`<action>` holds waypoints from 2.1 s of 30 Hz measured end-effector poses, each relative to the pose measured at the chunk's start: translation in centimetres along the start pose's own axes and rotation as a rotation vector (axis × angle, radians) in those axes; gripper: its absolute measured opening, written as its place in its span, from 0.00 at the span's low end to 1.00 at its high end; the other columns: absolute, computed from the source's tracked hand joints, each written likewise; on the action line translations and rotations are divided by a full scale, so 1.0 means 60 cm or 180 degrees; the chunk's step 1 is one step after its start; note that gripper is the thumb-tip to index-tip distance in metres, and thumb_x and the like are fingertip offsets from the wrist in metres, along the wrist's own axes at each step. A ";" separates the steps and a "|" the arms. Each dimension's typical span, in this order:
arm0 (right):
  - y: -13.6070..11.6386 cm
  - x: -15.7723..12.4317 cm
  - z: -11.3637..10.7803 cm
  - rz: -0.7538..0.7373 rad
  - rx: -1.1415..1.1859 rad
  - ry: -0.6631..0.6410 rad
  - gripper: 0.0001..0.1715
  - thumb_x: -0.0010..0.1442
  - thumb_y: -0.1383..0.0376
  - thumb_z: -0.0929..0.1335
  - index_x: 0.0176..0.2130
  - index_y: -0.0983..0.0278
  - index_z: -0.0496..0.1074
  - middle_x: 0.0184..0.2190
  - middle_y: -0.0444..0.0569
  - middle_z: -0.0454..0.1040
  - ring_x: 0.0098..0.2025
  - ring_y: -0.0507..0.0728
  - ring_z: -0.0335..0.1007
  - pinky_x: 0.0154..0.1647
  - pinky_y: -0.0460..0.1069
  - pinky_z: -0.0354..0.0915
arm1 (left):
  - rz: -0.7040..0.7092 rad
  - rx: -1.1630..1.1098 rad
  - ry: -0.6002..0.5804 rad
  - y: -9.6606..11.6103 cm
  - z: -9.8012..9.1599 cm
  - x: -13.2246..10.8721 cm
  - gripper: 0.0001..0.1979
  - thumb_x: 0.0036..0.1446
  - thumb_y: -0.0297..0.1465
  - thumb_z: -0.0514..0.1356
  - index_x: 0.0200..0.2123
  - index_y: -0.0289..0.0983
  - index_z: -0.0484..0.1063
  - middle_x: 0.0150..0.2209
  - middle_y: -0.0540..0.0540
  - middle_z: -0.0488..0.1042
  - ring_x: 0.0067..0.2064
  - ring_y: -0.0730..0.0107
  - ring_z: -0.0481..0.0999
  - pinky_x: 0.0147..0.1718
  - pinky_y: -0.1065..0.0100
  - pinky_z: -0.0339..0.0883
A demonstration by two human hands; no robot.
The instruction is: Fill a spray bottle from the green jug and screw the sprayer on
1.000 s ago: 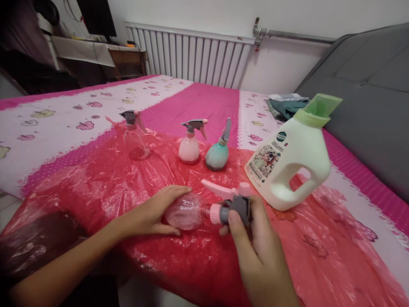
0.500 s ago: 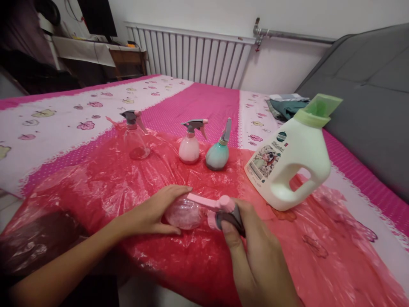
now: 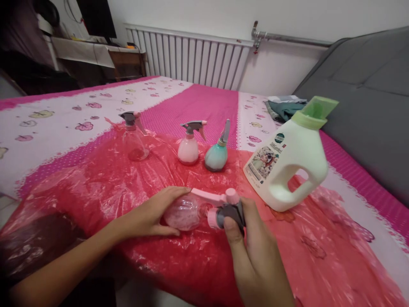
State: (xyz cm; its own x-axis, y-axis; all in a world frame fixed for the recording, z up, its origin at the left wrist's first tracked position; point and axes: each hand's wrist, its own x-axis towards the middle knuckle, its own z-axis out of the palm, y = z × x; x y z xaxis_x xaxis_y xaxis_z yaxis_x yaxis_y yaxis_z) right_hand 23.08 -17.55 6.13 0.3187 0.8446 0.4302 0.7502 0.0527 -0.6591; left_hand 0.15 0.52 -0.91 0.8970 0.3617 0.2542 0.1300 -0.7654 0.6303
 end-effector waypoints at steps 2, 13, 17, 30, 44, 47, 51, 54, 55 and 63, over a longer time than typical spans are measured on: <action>0.008 -0.003 0.009 0.0215 0.0314 0.0137 0.09 0.79 0.53 0.63 0.46 0.52 0.69 0.32 0.38 0.76 0.35 0.51 0.77 0.35 0.43 0.70 | -0.0023 -0.0027 0.0011 0.001 0.000 0.000 0.48 0.62 0.51 0.73 0.76 0.44 0.56 0.72 0.32 0.67 0.72 0.38 0.69 0.72 0.39 0.62; 0.012 -0.002 0.005 -0.0553 -0.0144 0.0028 0.10 0.78 0.60 0.64 0.54 0.48 0.72 0.49 0.41 0.83 0.48 0.53 0.82 0.47 0.48 0.73 | -0.0157 -0.0172 -0.0022 0.003 -0.004 0.008 0.50 0.58 0.46 0.77 0.75 0.41 0.57 0.71 0.31 0.68 0.70 0.38 0.71 0.71 0.42 0.64; 0.016 -0.004 -0.007 -0.0458 -0.0117 -0.0248 0.06 0.78 0.58 0.64 0.50 0.50 0.70 0.36 0.37 0.81 0.33 0.51 0.79 0.34 0.44 0.71 | -0.0011 -0.0160 -0.0087 0.006 -0.005 0.012 0.48 0.60 0.46 0.76 0.75 0.42 0.58 0.72 0.32 0.68 0.72 0.38 0.68 0.72 0.41 0.61; 0.011 0.015 -0.006 -0.0294 0.0104 -0.0062 0.06 0.77 0.59 0.65 0.47 0.52 0.71 0.39 0.39 0.82 0.38 0.52 0.79 0.39 0.46 0.70 | -0.0124 -0.0323 -0.0108 -0.006 -0.010 0.021 0.48 0.59 0.48 0.76 0.74 0.43 0.58 0.69 0.34 0.70 0.67 0.40 0.74 0.68 0.44 0.66; 0.063 0.042 0.003 -0.0087 0.0698 -0.0350 0.09 0.77 0.56 0.64 0.44 0.56 0.70 0.36 0.42 0.76 0.38 0.55 0.75 0.40 0.49 0.70 | -0.0140 -0.0383 -0.0309 0.006 -0.020 0.034 0.46 0.63 0.49 0.72 0.75 0.41 0.58 0.71 0.32 0.68 0.70 0.40 0.71 0.69 0.44 0.65; 0.067 0.045 0.005 0.0004 0.0737 -0.0353 0.10 0.77 0.54 0.64 0.44 0.56 0.70 0.37 0.43 0.76 0.39 0.57 0.75 0.42 0.51 0.70 | -0.0269 -0.0448 -0.0328 0.008 -0.023 0.030 0.46 0.63 0.47 0.73 0.75 0.42 0.57 0.72 0.32 0.67 0.72 0.41 0.70 0.70 0.45 0.64; 0.071 0.047 0.012 0.0032 0.0847 -0.0342 0.13 0.77 0.53 0.64 0.42 0.56 0.69 0.36 0.44 0.75 0.40 0.58 0.75 0.44 0.52 0.70 | -0.0414 -0.0448 -0.0342 0.008 -0.026 0.025 0.47 0.62 0.46 0.74 0.76 0.42 0.56 0.73 0.32 0.66 0.72 0.40 0.70 0.70 0.45 0.65; 0.070 0.050 0.020 0.0014 0.0951 -0.0332 0.13 0.77 0.52 0.64 0.43 0.56 0.69 0.36 0.43 0.76 0.40 0.57 0.76 0.44 0.52 0.71 | -0.0515 -0.0435 -0.0377 0.009 -0.029 0.027 0.47 0.62 0.45 0.74 0.76 0.41 0.56 0.74 0.31 0.65 0.73 0.40 0.68 0.71 0.45 0.64; 0.068 0.052 0.021 0.0012 0.0974 -0.0317 0.13 0.77 0.52 0.64 0.43 0.56 0.69 0.36 0.43 0.76 0.40 0.57 0.76 0.44 0.51 0.72 | -0.0542 -0.0433 -0.0395 0.010 -0.031 0.028 0.48 0.61 0.45 0.74 0.76 0.41 0.56 0.74 0.31 0.65 0.74 0.39 0.68 0.71 0.45 0.64; 0.067 0.053 0.022 0.0106 0.0807 -0.0327 0.08 0.76 0.54 0.66 0.46 0.52 0.74 0.38 0.42 0.82 0.39 0.55 0.81 0.40 0.47 0.76 | -0.0767 -0.0273 -0.0122 0.035 -0.021 0.014 0.46 0.63 0.44 0.73 0.77 0.52 0.54 0.74 0.39 0.66 0.72 0.40 0.70 0.72 0.40 0.65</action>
State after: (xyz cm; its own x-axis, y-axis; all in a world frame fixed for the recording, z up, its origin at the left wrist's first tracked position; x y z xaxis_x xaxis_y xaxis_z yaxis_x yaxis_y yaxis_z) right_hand 26.32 -13.98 4.05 0.2708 0.8970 0.3494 0.5672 0.1446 -0.8108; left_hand 0.65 -0.15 1.55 0.8601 0.5064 0.0621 0.3071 -0.6111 0.7296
